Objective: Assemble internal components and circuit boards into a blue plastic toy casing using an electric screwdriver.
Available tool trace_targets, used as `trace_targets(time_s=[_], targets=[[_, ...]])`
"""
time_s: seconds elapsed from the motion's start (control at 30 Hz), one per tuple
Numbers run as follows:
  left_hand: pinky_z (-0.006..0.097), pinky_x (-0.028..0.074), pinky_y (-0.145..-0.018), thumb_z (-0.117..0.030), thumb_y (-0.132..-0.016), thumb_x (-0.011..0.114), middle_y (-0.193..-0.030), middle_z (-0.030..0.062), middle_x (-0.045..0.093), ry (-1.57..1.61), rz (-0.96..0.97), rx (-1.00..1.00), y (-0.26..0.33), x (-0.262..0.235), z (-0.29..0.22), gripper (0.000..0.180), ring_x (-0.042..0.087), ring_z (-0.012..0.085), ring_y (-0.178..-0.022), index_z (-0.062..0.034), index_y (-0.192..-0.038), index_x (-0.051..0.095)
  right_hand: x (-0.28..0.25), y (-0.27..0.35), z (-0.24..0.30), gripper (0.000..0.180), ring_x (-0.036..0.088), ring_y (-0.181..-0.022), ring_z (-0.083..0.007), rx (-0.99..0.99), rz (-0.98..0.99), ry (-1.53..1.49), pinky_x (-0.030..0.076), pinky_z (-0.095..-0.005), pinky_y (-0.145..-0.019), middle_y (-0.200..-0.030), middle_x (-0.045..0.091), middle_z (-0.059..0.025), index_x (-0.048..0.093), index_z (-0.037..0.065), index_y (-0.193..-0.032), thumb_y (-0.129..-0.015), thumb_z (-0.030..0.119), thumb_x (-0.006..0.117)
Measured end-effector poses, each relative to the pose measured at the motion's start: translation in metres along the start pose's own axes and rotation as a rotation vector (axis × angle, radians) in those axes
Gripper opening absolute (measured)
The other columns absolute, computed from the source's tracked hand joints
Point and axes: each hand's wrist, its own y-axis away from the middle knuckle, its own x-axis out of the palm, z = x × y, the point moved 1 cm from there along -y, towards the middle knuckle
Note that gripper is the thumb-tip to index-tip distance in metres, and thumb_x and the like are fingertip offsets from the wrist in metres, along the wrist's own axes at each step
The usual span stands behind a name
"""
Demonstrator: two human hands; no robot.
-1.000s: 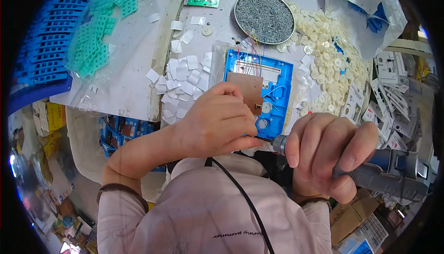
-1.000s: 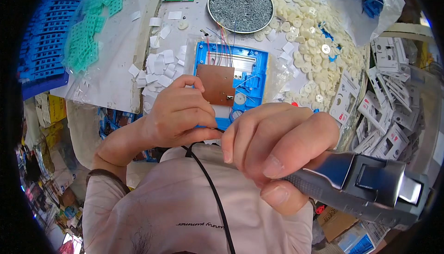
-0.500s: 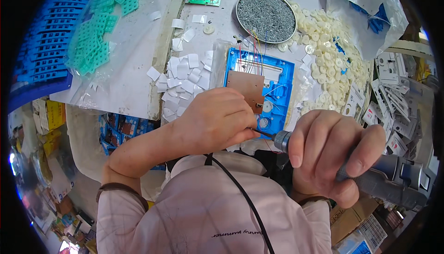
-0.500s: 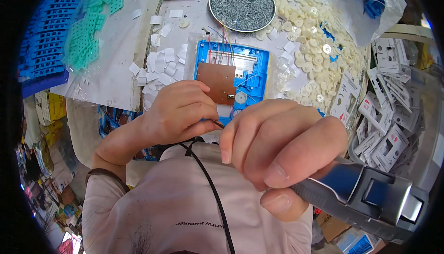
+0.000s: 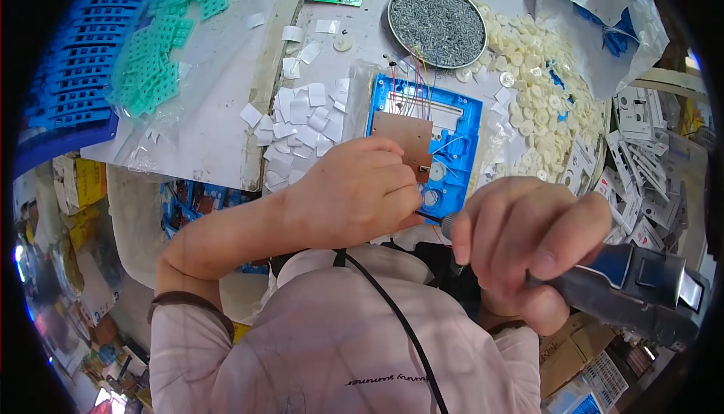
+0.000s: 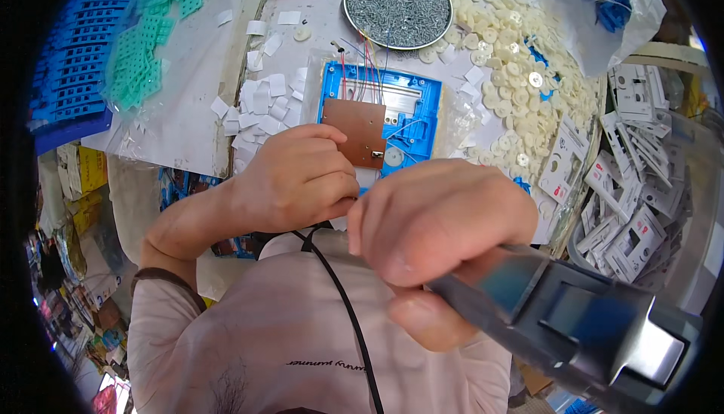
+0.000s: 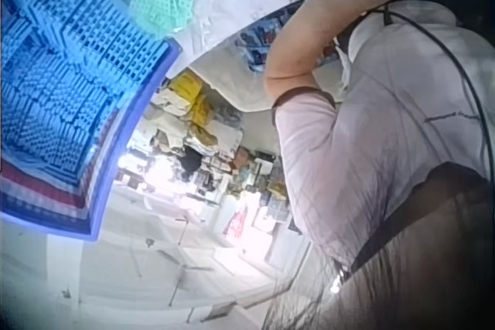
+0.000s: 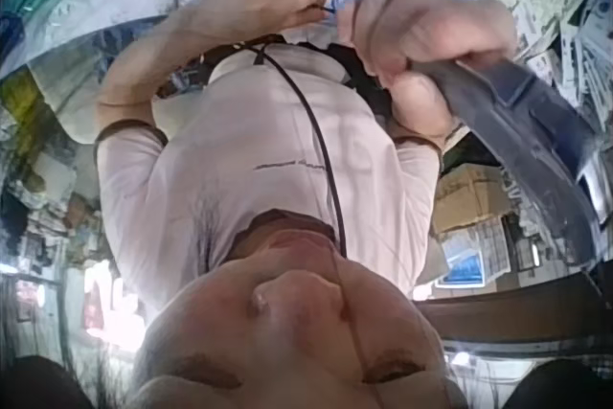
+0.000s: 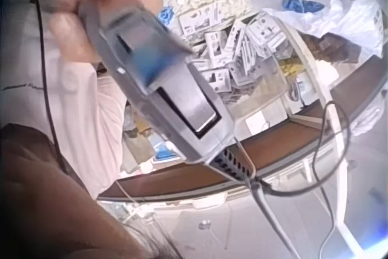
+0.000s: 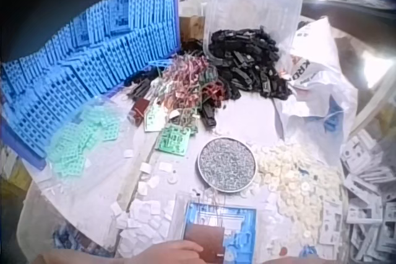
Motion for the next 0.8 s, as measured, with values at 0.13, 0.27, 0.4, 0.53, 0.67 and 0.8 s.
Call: trace_targets(time_s=[0.13, 0.27, 0.4, 0.53, 0.67, 0.8], targets=[[0.038, 0.053, -0.076, -0.017, -0.076, 0.071, -0.073, 0.0044, 0.058, -0.112, 0.083, 0.128, -0.01, 0.0, 0.003, 0.014, 0.063, 0.0221, -0.074, -0.0066, -0.075, 0.062, 0.003, 0.001, -0.004, 0.032, 0.056, -0.052, -0.0153, 0.038, -0.008, 0.069, 0.052, -0.0342, -0.057, -0.064, 0.058, 0.0002, 0.051, 0.012, -0.104, -0.086, 0.015, 0.078], [0.043, 0.052, -0.087, -0.011, -0.072, 0.069, -0.081, 0.0075, 0.06, -0.068, 0.311, 0.12, -0.018, -0.007, 0.0, 0.013, 0.061, 0.0273, -0.076, -0.0042, -0.081, 0.064, 0.008, 0.007, -0.004, 0.031, 0.056, -0.057, -0.0161, 0.085, -0.125, 0.026, 0.052, -0.0365, -0.063, -0.066, 0.058, -0.0026, 0.052, 0.007, -0.104, -0.087, 0.013, 0.076], [0.043, 0.052, -0.076, -0.011, -0.074, 0.069, -0.083, 0.0079, 0.061, -0.024, 0.346, 0.115, -0.022, -0.01, 0.0, 0.011, 0.062, 0.0289, -0.076, -0.004, -0.081, 0.063, 0.008, 0.011, -0.007, 0.027, 0.057, -0.067, -0.0172, 0.089, -0.161, -0.124, 0.053, -0.0392, -0.077, -0.074, 0.059, -0.0087, 0.054, -0.002, -0.103, -0.084, 0.002, 0.073], [0.041, 0.053, -0.069, -0.011, -0.076, 0.069, -0.084, 0.0094, 0.062, 0.039, 0.394, 0.099, -0.02, -0.009, 0.003, 0.012, 0.063, 0.0302, -0.075, -0.0032, -0.084, 0.065, 0.01, 0.011, -0.011, 0.026, 0.057, -0.066, -0.0171, 0.09, -0.187, -0.119, 0.053, -0.0389, -0.076, -0.073, 0.059, -0.0087, 0.054, -0.002, -0.102, -0.084, 0.001, 0.073], [0.039, 0.054, -0.065, -0.012, -0.076, 0.07, -0.086, 0.0104, 0.064, -0.016, 0.399, 0.104, -0.02, -0.013, 0.003, 0.015, 0.063, 0.0299, -0.074, -0.0044, -0.088, 0.066, 0.009, 0.012, -0.013, 0.025, 0.057, -0.067, -0.0169, 0.097, -0.16, -0.101, 0.053, -0.039, -0.076, -0.073, 0.059, -0.0088, 0.054, -0.002, -0.103, -0.086, 0.001, 0.072], [0.043, 0.052, -0.078, -0.015, -0.079, 0.072, -0.094, 0.0101, 0.064, -0.127, 0.38, -0.086, -0.037, -0.031, 0.008, 0.014, 0.064, 0.0295, -0.087, -0.0063, -0.087, 0.064, -0.006, 0.015, -0.019, 0.027, 0.056, -0.067, -0.0162, 0.009, -0.142, 0.029, 0.052, -0.0395, -0.076, -0.075, 0.059, -0.009, 0.05, 0.0, -0.108, -0.088, 0.001, 0.069]])
